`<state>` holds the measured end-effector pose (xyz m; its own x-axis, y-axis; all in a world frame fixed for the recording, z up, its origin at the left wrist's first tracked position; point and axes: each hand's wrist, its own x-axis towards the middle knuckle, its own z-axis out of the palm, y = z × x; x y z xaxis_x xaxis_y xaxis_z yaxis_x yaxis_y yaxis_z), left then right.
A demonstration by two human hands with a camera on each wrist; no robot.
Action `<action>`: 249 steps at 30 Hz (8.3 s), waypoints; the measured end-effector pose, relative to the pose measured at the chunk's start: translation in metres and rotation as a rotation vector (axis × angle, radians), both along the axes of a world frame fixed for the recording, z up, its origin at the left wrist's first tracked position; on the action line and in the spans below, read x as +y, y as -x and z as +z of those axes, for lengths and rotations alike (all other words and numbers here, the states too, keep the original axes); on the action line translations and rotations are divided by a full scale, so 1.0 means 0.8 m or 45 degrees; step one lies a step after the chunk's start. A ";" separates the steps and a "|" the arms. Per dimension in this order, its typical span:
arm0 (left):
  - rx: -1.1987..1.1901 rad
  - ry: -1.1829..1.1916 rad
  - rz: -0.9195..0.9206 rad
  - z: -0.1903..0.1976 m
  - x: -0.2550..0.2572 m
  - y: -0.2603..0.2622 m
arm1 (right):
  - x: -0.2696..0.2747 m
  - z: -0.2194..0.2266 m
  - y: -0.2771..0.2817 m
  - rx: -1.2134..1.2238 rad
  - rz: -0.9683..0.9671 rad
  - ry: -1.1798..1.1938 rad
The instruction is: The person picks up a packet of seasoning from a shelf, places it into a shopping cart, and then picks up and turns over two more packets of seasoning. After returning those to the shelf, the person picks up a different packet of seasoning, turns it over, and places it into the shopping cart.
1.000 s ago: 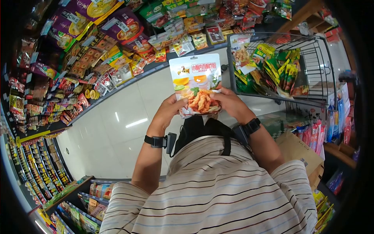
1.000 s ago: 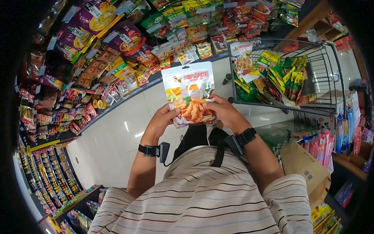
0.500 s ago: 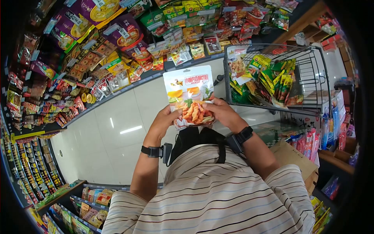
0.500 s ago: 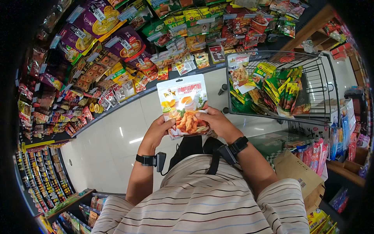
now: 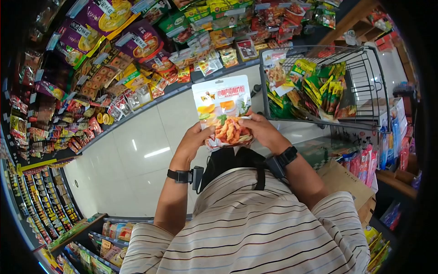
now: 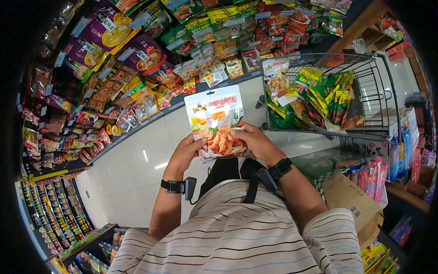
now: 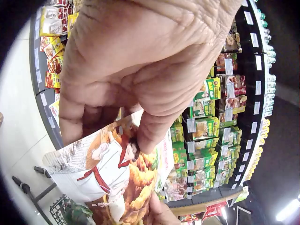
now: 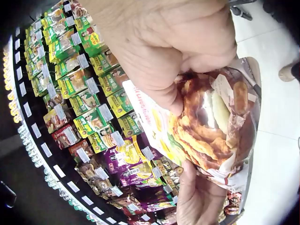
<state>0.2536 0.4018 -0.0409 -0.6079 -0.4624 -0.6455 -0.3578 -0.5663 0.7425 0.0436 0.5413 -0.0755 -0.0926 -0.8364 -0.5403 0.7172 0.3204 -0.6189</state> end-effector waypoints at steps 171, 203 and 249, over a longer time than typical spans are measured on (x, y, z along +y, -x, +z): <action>-0.249 -0.293 0.096 -0.313 -0.213 0.122 | -0.203 -0.317 0.073 -0.243 -0.545 -0.359; -0.329 -0.272 0.047 -0.325 -0.244 0.136 | -0.229 -0.329 0.084 -0.252 -0.380 -0.332; -0.659 1.281 -0.962 -0.381 -0.565 0.310 | -0.164 -0.371 0.044 -0.298 -0.398 -0.429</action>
